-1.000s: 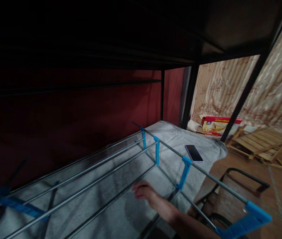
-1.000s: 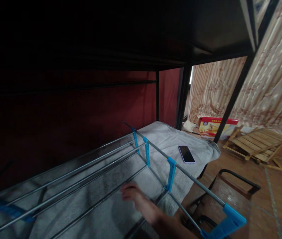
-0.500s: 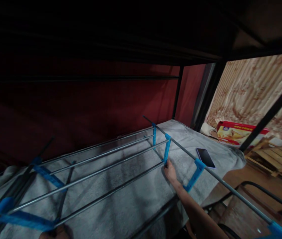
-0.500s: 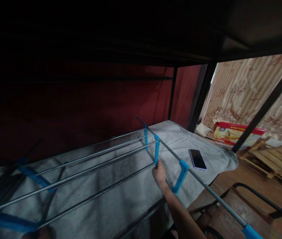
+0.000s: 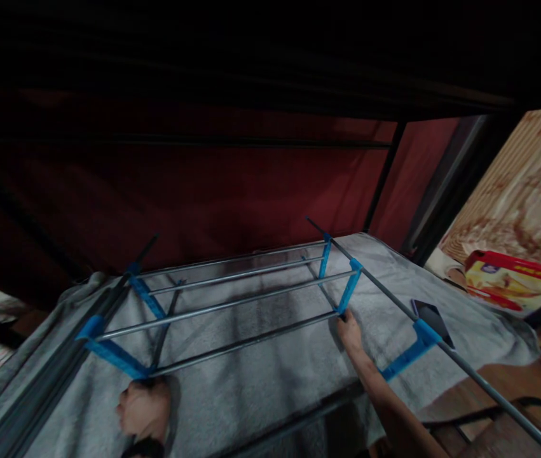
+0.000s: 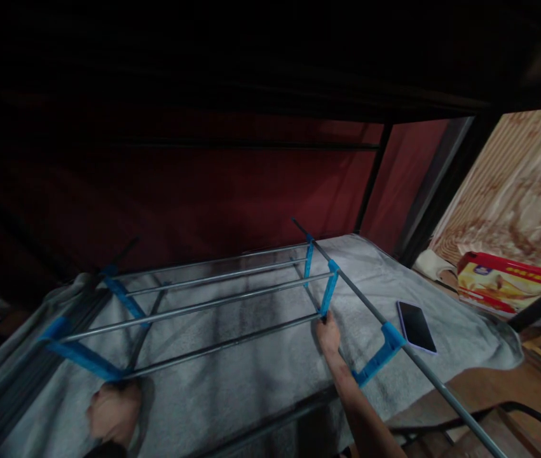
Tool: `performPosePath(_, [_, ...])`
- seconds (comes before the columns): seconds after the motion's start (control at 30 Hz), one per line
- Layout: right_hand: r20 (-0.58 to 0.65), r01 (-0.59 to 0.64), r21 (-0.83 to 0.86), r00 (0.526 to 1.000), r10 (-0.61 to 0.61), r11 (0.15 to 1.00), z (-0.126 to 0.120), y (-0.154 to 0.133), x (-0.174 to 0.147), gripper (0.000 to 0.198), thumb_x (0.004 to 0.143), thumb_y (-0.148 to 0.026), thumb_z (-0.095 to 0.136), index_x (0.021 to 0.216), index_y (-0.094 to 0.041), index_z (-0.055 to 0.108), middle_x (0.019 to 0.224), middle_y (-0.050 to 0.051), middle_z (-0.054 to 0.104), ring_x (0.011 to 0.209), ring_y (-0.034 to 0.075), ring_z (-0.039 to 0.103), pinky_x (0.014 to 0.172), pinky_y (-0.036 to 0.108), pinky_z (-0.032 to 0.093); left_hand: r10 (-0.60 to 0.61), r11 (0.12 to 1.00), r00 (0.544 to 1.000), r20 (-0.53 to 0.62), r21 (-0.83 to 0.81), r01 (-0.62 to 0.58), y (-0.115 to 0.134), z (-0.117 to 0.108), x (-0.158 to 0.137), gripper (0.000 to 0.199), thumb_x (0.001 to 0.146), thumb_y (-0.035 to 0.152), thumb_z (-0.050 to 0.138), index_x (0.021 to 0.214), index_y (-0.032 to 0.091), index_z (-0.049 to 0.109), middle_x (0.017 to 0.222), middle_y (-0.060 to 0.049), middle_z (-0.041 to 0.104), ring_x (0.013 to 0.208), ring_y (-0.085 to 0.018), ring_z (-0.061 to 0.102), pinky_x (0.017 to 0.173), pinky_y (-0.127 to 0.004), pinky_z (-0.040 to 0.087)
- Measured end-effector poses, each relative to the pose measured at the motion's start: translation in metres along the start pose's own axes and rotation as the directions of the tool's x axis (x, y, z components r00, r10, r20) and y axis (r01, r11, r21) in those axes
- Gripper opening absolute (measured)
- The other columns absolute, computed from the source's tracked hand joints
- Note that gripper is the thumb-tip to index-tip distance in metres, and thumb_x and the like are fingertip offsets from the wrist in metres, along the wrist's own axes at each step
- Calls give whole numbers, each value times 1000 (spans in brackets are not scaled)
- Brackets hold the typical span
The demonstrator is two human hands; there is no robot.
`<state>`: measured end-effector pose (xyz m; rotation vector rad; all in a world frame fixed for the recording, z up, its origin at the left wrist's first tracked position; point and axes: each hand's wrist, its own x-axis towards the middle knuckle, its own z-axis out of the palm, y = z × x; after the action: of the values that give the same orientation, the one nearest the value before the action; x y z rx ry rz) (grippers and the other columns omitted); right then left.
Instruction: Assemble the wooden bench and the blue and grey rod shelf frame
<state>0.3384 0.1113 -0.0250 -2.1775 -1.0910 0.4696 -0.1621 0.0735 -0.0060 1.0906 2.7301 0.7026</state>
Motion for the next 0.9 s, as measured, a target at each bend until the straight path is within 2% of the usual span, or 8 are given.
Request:
performPosePath(0.13, [7, 3, -24, 1000, -3, 1000, -2, 2, 3, 54, 86, -24, 39, 136, -12, 56, 119, 15, 70, 112, 27, 65, 94, 33, 49, -46, 994, 999, 17, 102, 44, 5, -1, -1, 52, 81, 45, 48, 113, 7, 62, 117, -26, 64, 110, -42, 63, 80, -46, 54])
performPosePath(0.27, [53, -14, -48, 998, 16, 999, -4, 5, 7, 53, 88, -28, 39, 135, -11, 57, 118, 16, 70, 110, 28, 66, 90, 34, 50, 31, 992, 999, 12, 123, -33, 11, -3, 1, 45, 84, 35, 49, 112, 2, 61, 113, -27, 65, 106, -38, 64, 81, -43, 52])
performPosePath(0.43, [78, -2, -75, 997, 8, 997, -6, 6, 14, 51, 88, -28, 41, 132, -10, 59, 111, 17, 72, 101, 29, 68, 84, 35, 51, 67, 988, 998, 14, 135, -69, 16, -2, 6, 38, 87, 30, 50, 113, 5, 61, 110, -22, 67, 104, -32, 64, 85, -38, 49])
performPosePath(0.7, [116, -41, -90, 992, 51, 995, -5, 9, 21, 55, 88, -36, 41, 133, -11, 59, 112, 19, 72, 106, 34, 67, 86, 40, 50, 42, 994, 999, 24, 104, -44, 12, 4, 3, 40, 89, 30, 50, 116, 2, 61, 111, -25, 66, 110, -35, 63, 87, -39, 48])
performPosePath(0.9, [125, -32, -82, 991, 42, 996, 1, 7, 26, 57, 85, -34, 41, 134, -12, 57, 118, 19, 70, 110, 35, 65, 88, 41, 49, -3, 997, 1000, 9, 78, 2, 10, 3, -1, 41, 91, 29, 48, 117, 1, 62, 114, -26, 65, 113, -38, 61, 90, -42, 47])
